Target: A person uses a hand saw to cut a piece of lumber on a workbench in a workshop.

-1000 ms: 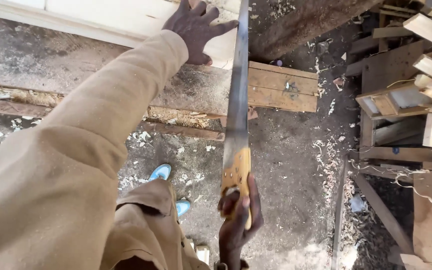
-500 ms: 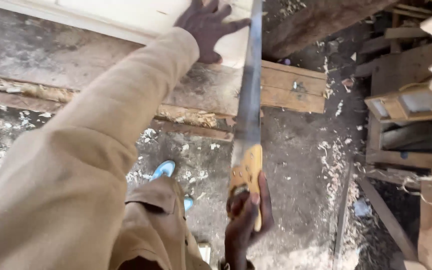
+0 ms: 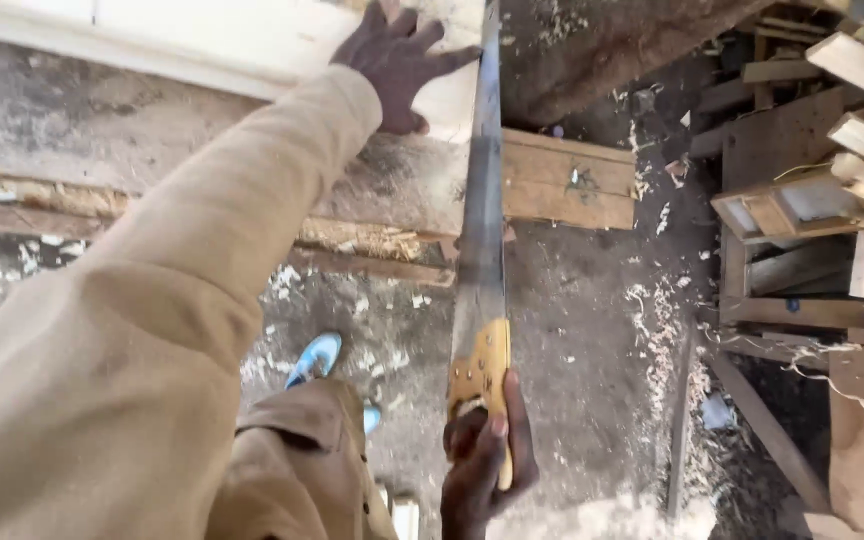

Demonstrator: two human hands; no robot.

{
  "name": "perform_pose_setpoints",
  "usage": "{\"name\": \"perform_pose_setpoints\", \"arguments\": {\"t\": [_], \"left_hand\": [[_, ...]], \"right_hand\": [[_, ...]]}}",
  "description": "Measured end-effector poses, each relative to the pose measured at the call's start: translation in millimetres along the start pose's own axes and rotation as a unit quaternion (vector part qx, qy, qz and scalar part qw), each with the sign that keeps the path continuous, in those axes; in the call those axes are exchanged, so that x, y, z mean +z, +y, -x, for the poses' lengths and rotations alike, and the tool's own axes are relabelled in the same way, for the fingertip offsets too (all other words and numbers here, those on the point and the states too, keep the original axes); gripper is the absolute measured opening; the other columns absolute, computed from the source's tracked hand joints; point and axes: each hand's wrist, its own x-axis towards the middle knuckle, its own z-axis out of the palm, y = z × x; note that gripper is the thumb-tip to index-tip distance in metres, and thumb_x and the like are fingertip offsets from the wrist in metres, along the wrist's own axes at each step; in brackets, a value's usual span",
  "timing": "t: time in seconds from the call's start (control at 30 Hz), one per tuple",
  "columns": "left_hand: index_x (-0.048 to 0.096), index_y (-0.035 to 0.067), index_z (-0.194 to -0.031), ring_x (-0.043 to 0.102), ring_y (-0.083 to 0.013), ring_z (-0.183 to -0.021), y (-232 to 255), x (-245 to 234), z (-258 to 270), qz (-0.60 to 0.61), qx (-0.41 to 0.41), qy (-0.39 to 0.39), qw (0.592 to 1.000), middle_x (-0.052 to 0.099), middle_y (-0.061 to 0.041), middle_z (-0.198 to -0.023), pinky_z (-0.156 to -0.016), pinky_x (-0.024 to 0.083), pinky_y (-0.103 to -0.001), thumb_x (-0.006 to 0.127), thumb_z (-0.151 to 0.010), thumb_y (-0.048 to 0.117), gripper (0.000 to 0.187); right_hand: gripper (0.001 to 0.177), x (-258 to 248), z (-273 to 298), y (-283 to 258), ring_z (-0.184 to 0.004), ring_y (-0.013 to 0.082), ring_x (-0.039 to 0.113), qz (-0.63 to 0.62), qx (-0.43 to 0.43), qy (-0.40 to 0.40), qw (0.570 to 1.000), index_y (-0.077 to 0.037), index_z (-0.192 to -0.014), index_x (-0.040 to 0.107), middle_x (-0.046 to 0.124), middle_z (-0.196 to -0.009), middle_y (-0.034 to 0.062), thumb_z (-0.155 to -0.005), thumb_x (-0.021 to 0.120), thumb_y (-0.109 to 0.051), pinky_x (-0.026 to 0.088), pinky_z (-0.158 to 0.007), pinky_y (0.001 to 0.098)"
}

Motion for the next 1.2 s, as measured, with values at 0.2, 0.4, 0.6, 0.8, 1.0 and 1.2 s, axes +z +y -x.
{"name": "perform_pose_setpoints", "arguments": {"t": [0.2,0.4,0.6,0.8,1.0,1.2], "left_hand": [[0.019,0.030,-0.143,0.038,-0.0351,-0.118,5.5,9.1,3.0,0.022,0.022,0.048,0.998,0.041,-0.012,-0.133,-0.090,0.030,-0.055,0.062,-0.067,0.056,0.092],[0.013,0.035,-0.144,0.040,-0.0318,-0.113,12.1,7.8,5.1,-0.015,-0.003,0.014,1.000,0.040,-0.009,-0.132,-0.083,0.034,-0.049,0.055,-0.067,0.062,0.092],[0.015,0.029,-0.143,0.041,-0.0369,-0.115,-1.1,-1.6,3.6,-0.001,0.018,0.027,0.999,0.040,-0.014,-0.133,-0.087,0.035,-0.059,0.061,-0.066,0.060,0.095],[0.018,0.034,-0.143,0.033,-0.0391,-0.121,-1.7,2.1,-13.0,0.019,0.031,0.089,0.995,0.036,-0.015,-0.136,-0.088,0.026,-0.057,0.064,-0.061,0.055,0.096],[0.007,0.013,-0.143,0.033,-0.0404,-0.119,-26.8,-9.8,30.3,0.118,0.025,0.010,0.993,0.027,-0.019,-0.138,-0.097,0.027,-0.053,0.082,-0.054,0.040,0.120],[0.047,-0.001,-0.120,0.053,-0.0303,-0.099,-33.6,13.7,30.2,-0.068,-0.047,0.051,0.995,0.056,-0.015,-0.110,-0.092,0.039,-0.044,0.059,-0.060,0.075,0.097]], "right_hand": [[0.034,50.4,-82.0,14.2,-0.035,0.0008,0.029,-0.104,-0.103,-0.075,0.986,-0.002,-0.114,0.058,0.035,-0.046,-0.0067,-0.089,0.034,0.002,0.024,-0.030,0.0153],[0.033,39.0,-47.3,-11.3,-0.040,0.0050,0.030,-0.047,-0.026,-0.066,0.996,0.001,-0.122,0.051,0.035,-0.048,-0.0026,-0.092,0.039,-0.008,0.029,-0.036,0.0204],[0.028,18.8,-32.6,4.0,-0.030,0.0021,0.035,0.023,-0.058,-0.017,0.998,-0.003,-0.112,0.057,0.041,-0.041,-0.0055,-0.090,0.043,-0.013,0.036,-0.025,0.0155],[0.037,62.0,-89.8,-0.3,-0.036,-0.0006,0.036,-0.030,-0.063,-0.071,0.995,-0.001,-0.121,0.053,0.046,-0.048,-0.0066,-0.087,0.040,-0.003,0.031,-0.031,0.0142],[0.031,63.8,-73.4,-2.3,-0.041,0.0046,0.030,-0.032,-0.053,-0.015,0.998,-0.001,-0.118,0.056,0.036,-0.048,-0.0026,-0.092,0.043,-0.009,0.030,-0.038,0.0194],[0.032,50.3,-86.2,20.3,-0.040,0.0057,0.038,-0.022,-0.087,-0.042,0.995,0.001,-0.119,0.052,0.042,-0.049,-0.0009,-0.092,0.042,-0.011,0.035,-0.035,0.0182]]}}
